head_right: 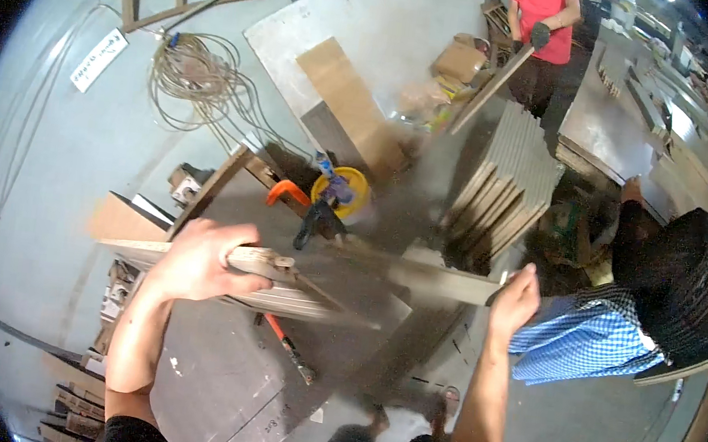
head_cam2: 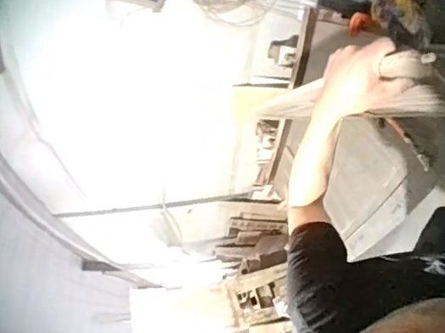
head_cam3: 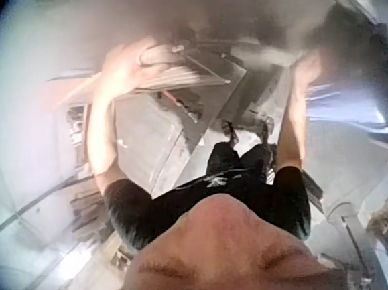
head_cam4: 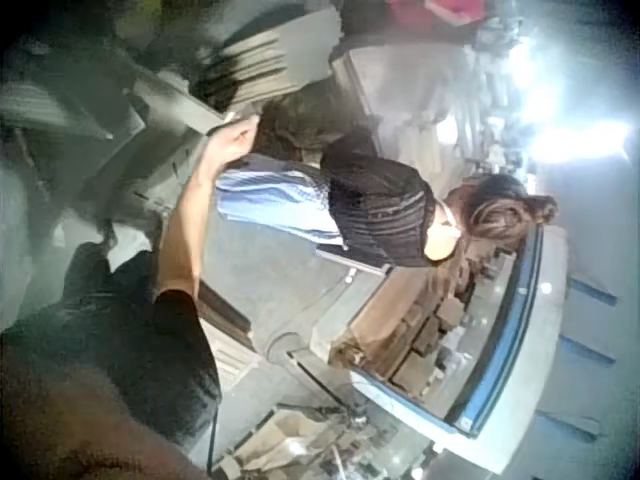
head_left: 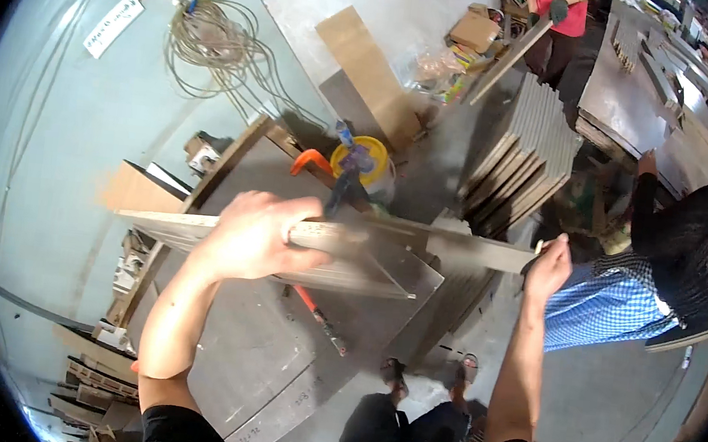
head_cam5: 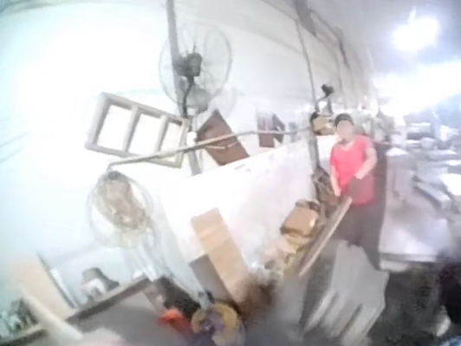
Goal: The person picks up wooden panels from a workbench, turns them over, and stacks them on the floor alongside other panels.
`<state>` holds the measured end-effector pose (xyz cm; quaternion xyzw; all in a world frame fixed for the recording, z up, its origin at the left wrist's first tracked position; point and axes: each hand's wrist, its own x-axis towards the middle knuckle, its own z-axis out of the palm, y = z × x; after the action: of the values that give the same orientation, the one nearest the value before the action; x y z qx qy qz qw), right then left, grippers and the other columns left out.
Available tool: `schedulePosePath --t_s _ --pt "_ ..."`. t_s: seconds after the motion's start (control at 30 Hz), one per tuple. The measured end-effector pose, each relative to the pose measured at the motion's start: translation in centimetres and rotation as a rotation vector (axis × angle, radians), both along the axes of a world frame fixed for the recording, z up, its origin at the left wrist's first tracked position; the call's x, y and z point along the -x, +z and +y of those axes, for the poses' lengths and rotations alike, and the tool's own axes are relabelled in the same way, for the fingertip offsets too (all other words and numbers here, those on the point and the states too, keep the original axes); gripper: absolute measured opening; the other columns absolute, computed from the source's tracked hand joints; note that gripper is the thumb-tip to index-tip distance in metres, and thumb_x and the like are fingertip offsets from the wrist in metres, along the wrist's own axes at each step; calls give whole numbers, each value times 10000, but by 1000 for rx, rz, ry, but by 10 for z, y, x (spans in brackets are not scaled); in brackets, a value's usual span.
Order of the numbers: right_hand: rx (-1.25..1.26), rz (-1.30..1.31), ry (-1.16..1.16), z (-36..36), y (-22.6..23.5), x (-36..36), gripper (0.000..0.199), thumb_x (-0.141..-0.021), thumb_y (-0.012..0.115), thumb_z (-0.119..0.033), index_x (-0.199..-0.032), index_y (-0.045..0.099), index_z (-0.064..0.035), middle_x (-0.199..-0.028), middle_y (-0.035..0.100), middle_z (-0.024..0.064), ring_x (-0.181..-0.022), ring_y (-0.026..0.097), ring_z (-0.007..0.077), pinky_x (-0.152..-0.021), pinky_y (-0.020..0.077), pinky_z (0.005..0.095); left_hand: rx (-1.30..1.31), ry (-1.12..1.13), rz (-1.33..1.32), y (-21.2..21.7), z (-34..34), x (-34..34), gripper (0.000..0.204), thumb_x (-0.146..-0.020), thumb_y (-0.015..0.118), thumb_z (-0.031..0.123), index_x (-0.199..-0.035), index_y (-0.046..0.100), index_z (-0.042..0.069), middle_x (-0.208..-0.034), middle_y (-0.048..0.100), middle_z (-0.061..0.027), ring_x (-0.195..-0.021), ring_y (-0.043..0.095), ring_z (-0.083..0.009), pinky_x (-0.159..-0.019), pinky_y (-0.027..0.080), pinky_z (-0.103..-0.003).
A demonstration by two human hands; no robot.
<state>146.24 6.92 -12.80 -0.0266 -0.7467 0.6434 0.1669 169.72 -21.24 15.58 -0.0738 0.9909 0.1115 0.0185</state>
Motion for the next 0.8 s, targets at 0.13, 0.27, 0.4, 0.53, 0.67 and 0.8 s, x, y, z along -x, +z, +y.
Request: schedulePosePath --t_s 0.13,0.27,0.4,0.53,0.67,0.8 --pt "205 -199 -31 -22 -49 -50 475 -1019 450 -324 -665 516 -14 -609 494 9 -607 431 101 -587 377 286 4 -29 -39 -7 14 -7 362 -693 820 345 -794 599 77 -652 600 -118 -620 607 -333 -536 436 -394" --pt "344 -235 -32 -26 -77 -84 471 -1018 453 -318 -650 507 -29 -612 483 -1 -610 416 86 -601 367 270 14 -65 -54 -9 27 -16 360 -695 825 361 -827 634 86 -663 623 -97 -637 632 -313 -547 456 -375" --pt "401 -303 28 -34 -103 -113 468 -1016 452 -316 -637 499 -46 -612 466 -17 -617 407 77 -597 350 263 8 -80 -66 -19 30 -25 338 -680 844 318 -805 638 82 -671 627 -83 -625 631 -288 -550 461 -363" --pt "393 -305 141 -51 -136 -138 450 -1019 454 -304 -666 494 -28 -615 465 -15 -605 405 81 -601 358 257 11 -65 -102 -33 36 -31 330 -678 852 297 -809 644 76 -668 630 -67 -617 631 -251 -552 456 -344" --pt "117 -259 311 -57 -137 -156 320 -983 510 -301 -832 571 -25 -733 521 57 -740 493 162 -703 416 306 40 -61 -125 -40 35 -42 331 -681 852 292 -825 652 70 -676 635 -68 -632 634 -246 -566 459 -339" --pt "-136 137 381 -58 -89 -159 391 -834 687 -279 -1168 622 -85 -1089 646 141 -1017 600 362 -861 463 433 8 -45 -84 -41 22 -53 339 -681 853 297 -845 677 59 -696 646 -84 -649 636 -253 -586 470 -338"
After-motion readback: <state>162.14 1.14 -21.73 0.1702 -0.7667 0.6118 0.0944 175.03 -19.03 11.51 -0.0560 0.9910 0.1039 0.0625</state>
